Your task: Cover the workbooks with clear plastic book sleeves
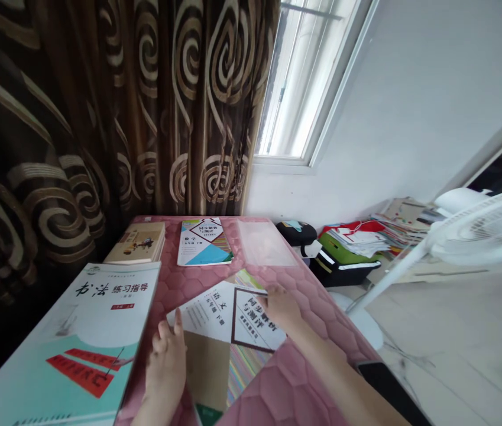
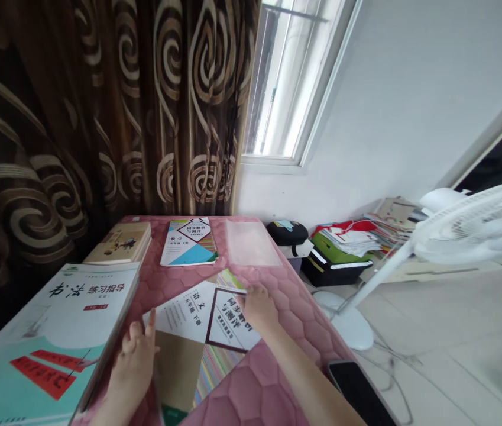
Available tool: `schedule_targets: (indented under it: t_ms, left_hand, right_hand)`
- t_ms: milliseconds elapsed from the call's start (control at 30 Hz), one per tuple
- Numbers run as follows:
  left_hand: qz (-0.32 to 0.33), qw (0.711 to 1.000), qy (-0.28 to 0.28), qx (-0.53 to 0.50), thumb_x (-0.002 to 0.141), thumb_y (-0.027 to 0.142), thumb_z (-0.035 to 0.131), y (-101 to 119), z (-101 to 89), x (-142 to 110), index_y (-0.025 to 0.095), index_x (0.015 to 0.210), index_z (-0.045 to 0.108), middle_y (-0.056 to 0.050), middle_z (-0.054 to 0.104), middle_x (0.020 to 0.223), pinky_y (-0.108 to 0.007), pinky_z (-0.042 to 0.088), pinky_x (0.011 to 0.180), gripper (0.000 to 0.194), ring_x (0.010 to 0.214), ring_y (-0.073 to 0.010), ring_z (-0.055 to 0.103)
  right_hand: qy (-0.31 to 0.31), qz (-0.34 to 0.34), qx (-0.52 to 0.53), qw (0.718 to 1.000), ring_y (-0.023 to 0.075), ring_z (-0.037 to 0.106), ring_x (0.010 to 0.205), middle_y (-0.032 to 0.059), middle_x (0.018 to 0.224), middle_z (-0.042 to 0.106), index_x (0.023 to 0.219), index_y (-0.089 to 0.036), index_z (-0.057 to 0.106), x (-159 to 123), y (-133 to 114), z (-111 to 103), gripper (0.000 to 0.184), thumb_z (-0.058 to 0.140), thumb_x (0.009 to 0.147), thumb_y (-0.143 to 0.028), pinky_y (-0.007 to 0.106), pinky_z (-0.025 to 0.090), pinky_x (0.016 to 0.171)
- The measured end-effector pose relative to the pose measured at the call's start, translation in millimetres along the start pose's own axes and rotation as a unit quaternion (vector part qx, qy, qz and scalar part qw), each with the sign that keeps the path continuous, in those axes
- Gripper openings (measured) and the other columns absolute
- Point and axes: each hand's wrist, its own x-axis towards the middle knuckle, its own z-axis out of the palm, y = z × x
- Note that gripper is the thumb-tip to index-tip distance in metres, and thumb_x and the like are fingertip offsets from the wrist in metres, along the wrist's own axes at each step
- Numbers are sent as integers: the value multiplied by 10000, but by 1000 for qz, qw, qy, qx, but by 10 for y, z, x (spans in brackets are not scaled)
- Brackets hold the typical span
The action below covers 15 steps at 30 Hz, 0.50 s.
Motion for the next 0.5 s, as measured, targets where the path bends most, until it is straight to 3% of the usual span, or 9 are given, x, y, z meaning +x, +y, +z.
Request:
schedule_targets:
  t_ms: [133,333,500]
  left_hand:
    - [-18,998,-52,-36,922,122,410,54,-44,155,115,1397,472,-181,624,1065,-308,527,642,479,801,-222,664]
    - [-24,967,-1,-255,820,16,539,36,79,465,105,1276,512,-157,619,1132,-347,504,883,465,1031,-230,636]
    - [-70,929,17,-364,746,-38,589,88,166,749,147,1044,592,-95,605,1076,-300,532,837,351,831,-134,651]
  right_hand:
    - [-27,35,77,996,297,622,1089,206,1196,633,1279,-84,513,-292,227,55,481,368,970,-422,352,477,817]
    - [-2,32,154,988,261,628,1108,138,1248,644,1382,-174,472,-396,358,94,476,372,968,-388,326,479,823]
    - [-2,56,135,989,263,667,1029,123,1147,698,1387,-212,491,-342,398,63,478,357,974,-413,331,491,777]
